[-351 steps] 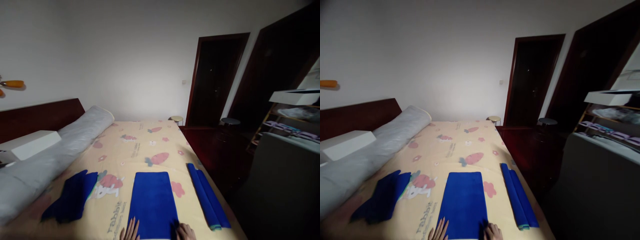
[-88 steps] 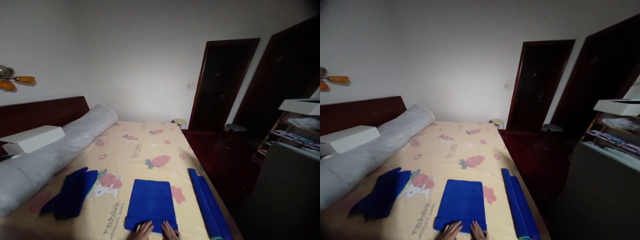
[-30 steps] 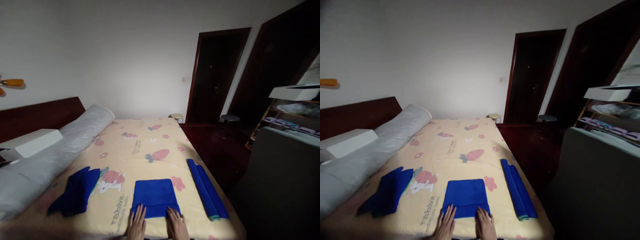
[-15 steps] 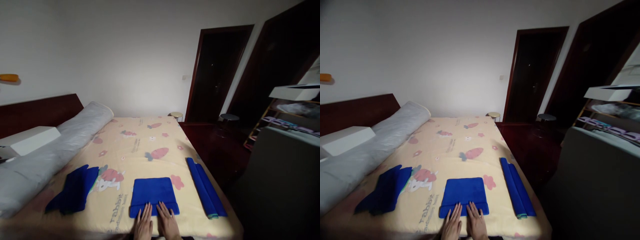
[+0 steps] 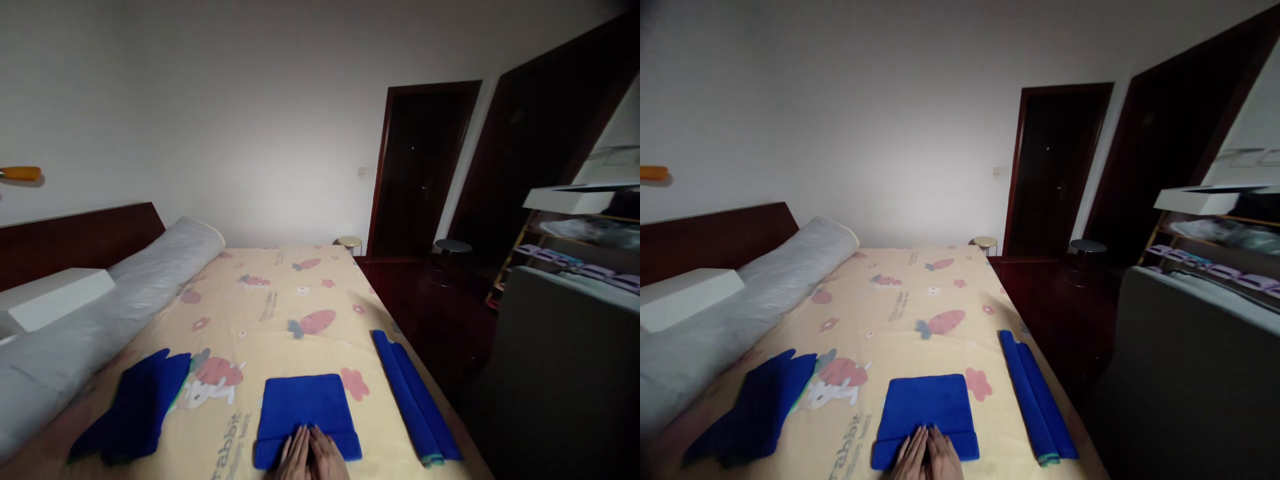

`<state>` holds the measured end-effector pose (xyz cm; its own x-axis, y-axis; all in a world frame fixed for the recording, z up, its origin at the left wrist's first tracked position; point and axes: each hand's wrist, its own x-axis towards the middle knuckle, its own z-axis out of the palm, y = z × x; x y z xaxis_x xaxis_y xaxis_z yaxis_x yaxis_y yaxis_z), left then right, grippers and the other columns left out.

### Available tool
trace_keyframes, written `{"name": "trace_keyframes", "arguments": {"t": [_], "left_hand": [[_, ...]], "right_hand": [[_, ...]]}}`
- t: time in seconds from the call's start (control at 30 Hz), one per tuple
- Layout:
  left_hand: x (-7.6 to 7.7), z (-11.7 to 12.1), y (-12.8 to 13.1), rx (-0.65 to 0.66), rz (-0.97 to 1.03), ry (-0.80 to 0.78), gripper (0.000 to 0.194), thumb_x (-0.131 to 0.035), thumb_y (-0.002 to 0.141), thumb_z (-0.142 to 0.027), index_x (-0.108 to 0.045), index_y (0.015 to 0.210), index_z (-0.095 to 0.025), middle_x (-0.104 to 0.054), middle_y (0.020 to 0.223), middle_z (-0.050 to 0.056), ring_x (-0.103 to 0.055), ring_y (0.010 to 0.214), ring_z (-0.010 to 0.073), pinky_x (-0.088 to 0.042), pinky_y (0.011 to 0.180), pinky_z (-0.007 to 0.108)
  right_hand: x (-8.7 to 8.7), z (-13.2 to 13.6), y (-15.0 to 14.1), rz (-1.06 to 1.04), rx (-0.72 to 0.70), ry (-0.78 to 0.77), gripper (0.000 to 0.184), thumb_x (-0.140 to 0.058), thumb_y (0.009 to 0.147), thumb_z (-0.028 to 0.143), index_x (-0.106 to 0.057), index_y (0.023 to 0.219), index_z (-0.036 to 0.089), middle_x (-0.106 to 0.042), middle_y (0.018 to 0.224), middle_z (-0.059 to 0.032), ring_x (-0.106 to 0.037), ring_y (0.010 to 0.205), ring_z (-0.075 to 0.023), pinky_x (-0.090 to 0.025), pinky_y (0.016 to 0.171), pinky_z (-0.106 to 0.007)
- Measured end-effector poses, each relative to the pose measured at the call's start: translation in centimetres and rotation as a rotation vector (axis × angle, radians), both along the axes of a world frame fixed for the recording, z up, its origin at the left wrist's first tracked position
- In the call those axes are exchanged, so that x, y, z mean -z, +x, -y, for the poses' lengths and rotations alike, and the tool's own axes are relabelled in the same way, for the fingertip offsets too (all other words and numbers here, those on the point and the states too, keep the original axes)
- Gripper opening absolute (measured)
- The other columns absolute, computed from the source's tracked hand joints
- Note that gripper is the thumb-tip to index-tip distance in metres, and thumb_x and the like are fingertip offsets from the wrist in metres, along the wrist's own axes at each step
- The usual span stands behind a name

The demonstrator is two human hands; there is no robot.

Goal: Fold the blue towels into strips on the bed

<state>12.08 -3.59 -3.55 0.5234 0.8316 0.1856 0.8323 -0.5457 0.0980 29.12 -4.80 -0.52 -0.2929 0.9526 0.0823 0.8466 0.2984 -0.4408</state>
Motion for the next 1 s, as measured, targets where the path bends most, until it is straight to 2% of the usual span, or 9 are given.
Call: {"name": "trace_keyframes", "arguments": {"t": [0.1,0.23,0.33,0.4,0.53,0.63,0.7,0.9,1.0], "left_hand": [[0.3,-0.6,-1.5,0.004,-0.008,0.025,0.052,-0.037,0.093,-0.027,-0.033,0.144,-0.033,-0.048,0.145,-0.004,-0.053,0.129,0.0160,-0.048,0.103,0.034],[-1.1,-0.2,-6.9,-0.314,-0.052,-0.008,0.047,-0.033,0.095,-0.035,-0.035,0.142,-0.035,-0.043,0.149,0.000,-0.048,0.134,0.0243,-0.042,0.106,0.052],[-2.0,0.0,-8.9,-0.470,-0.036,0.058,0.048,-0.033,0.094,-0.034,-0.034,0.143,-0.034,-0.035,0.153,0.002,-0.042,0.138,0.0274,-0.034,0.109,0.061],[-2.2,0.0,-8.0,-0.421,-0.003,0.054,0.049,-0.033,0.094,-0.031,-0.035,0.143,-0.033,-0.037,0.153,0.003,-0.042,0.138,0.0260,-0.037,0.109,0.057],[-2.1,-0.2,-2.7,-0.167,0.061,-0.118,0.045,-0.035,0.095,-0.033,-0.047,0.139,-0.032,-0.052,0.144,0.001,-0.052,0.131,0.0203,-0.047,0.106,0.040],[-2.1,-0.6,-0.2,-0.128,0.079,-0.198,0.043,-0.036,0.095,-0.039,-0.052,0.135,-0.035,-0.057,0.139,-0.002,-0.056,0.127,0.0191,-0.047,0.106,0.039],[-1.9,-0.9,-0.9,-0.132,0.070,-0.197,0.042,-0.037,0.095,-0.038,-0.054,0.133,-0.037,-0.057,0.139,-0.002,-0.057,0.126,0.0198,-0.048,0.104,0.041],[0.8,-1.3,-8.5,-0.282,0.023,0.025,0.041,-0.041,0.092,-0.033,-0.055,0.130,-0.040,-0.057,0.137,-0.002,-0.061,0.120,0.0224,-0.050,0.097,0.046],[1.8,-1.2,-7.5,-0.252,0.035,0.202,0.042,-0.044,0.091,-0.032,-0.056,0.130,-0.038,-0.061,0.134,-0.001,-0.063,0.117,0.0209,-0.053,0.091,0.039]], "right_hand": [[0.3,-0.2,0.7,0.015,0.029,0.021,0.048,-0.045,0.088,0.034,-0.055,0.134,0.029,-0.057,0.138,-0.0031,-0.051,0.131,-0.0254,-0.039,0.110,-0.041],[0.7,0.9,6.4,0.079,0.226,0.048,0.045,-0.034,0.095,0.042,-0.055,0.134,0.032,-0.053,0.142,-0.0017,-0.047,0.134,-0.0281,-0.038,0.109,-0.052],[0.7,1.6,9.1,0.073,0.249,0.079,0.047,-0.033,0.095,0.048,-0.053,0.135,0.033,-0.048,0.147,-0.0020,-0.045,0.135,-0.0273,-0.039,0.108,-0.052],[0.1,1.7,8.7,0.046,0.214,0.113,0.046,-0.033,0.096,0.049,-0.054,0.134,0.034,-0.047,0.148,-0.0019,-0.046,0.135,-0.0256,-0.040,0.108,-0.048],[-1.7,0.8,4.0,-0.041,0.009,0.069,0.044,-0.029,0.098,0.047,-0.055,0.132,0.035,-0.055,0.141,-0.0005,-0.050,0.131,-0.0204,-0.037,0.109,-0.040],[-2.3,-0.2,1.7,-0.066,-0.040,0.015,0.043,-0.029,0.098,0.044,-0.058,0.129,0.034,-0.063,0.132,-0.0004,-0.056,0.125,-0.0199,-0.036,0.109,-0.040],[-1.8,-0.7,2.4,-0.050,0.014,0.018,0.042,-0.032,0.097,0.043,-0.059,0.127,0.033,-0.064,0.131,-0.0008,-0.056,0.126,-0.0223,-0.037,0.108,-0.043],[0.1,-0.2,8.4,0.008,0.182,-0.011,0.038,-0.041,0.092,0.039,-0.062,0.124,0.038,-0.058,0.138,-0.0018,-0.051,0.131,-0.0288,-0.040,0.105,-0.052],[-1.1,-0.3,7.0,-0.032,0.172,-0.071,0.044,-0.033,0.096,0.043,-0.057,0.131,0.033,-0.049,0.146,-0.0045,-0.044,0.137,-0.0282,-0.036,0.110,-0.054]]}}
